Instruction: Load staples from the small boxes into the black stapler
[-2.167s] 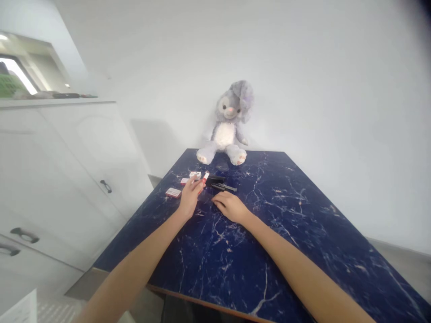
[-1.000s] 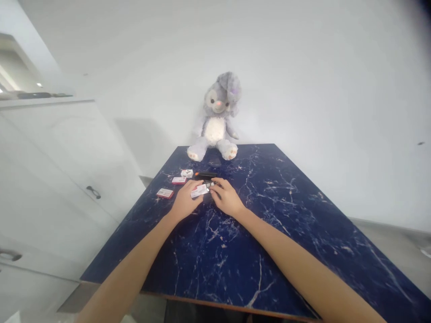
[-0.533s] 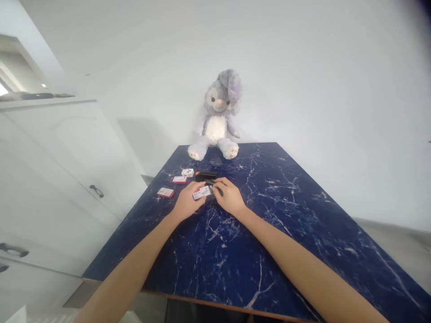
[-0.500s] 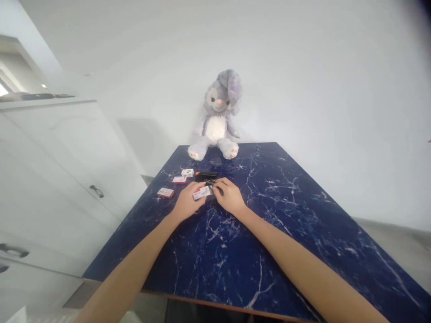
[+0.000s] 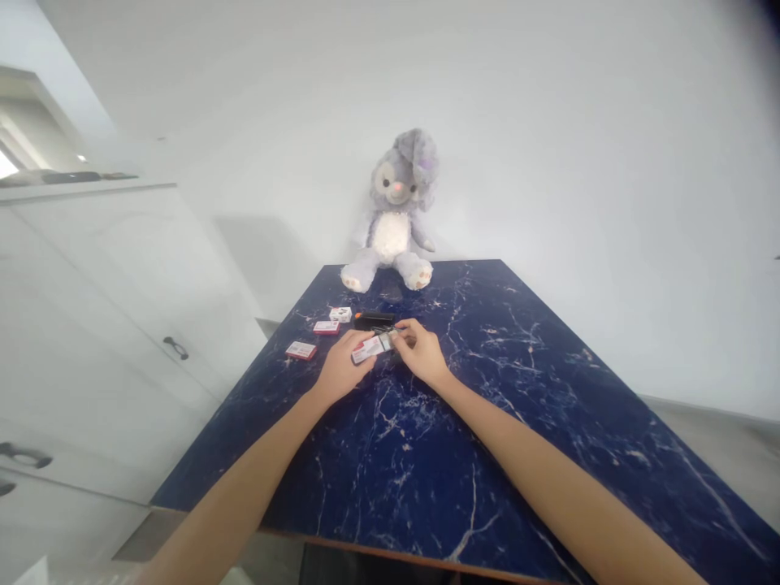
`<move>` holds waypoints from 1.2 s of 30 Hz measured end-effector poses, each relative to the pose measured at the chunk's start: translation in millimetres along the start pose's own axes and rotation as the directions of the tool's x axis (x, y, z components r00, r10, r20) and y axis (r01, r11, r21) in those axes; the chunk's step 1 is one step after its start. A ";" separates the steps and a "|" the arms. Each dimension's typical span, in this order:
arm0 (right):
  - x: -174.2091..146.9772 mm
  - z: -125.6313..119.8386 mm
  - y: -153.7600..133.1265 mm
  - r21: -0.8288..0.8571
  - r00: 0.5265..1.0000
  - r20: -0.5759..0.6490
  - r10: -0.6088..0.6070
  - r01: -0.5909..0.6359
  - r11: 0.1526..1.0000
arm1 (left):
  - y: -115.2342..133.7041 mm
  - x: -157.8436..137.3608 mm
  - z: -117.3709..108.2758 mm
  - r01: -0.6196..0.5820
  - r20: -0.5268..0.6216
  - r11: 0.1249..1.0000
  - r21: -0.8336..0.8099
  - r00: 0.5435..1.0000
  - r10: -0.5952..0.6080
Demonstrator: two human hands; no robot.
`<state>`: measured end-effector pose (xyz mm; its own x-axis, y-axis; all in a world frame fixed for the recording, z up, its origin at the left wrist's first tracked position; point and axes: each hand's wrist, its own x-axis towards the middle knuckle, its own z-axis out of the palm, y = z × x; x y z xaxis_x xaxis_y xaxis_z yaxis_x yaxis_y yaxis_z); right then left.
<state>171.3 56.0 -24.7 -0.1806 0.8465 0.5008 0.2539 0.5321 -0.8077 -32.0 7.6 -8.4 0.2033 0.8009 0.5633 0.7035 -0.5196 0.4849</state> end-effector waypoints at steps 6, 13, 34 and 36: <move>0.5 -0.5 0.2 -0.055 0.993 0.033 -0.113 0.115 0.992 | -3.1 -2.0 0.7 0.018 0.035 0.998 0.063 0.999 -0.020; 0.0 1.8 4.7 0.067 0.996 0.075 -0.044 0.039 0.997 | 6.1 -3.3 -0.6 -0.095 0.026 0.992 0.081 0.995 0.093; -12.3 25.0 -19.2 0.608 0.934 0.321 0.157 -0.330 0.722 | -8.1 6.6 -7.9 0.054 -0.099 0.993 0.108 0.994 -0.043; -12.1 26.4 -16.7 0.536 0.932 0.332 0.149 -0.316 0.783 | -12.8 9.1 -15.6 0.105 -0.161 0.984 0.143 0.984 -0.081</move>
<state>144.1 36.4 -25.5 -0.4456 0.8616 0.2431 -0.2530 0.1393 -0.9574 -49.7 16.9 1.0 0.0327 0.7819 0.6226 0.8109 -0.3849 0.4407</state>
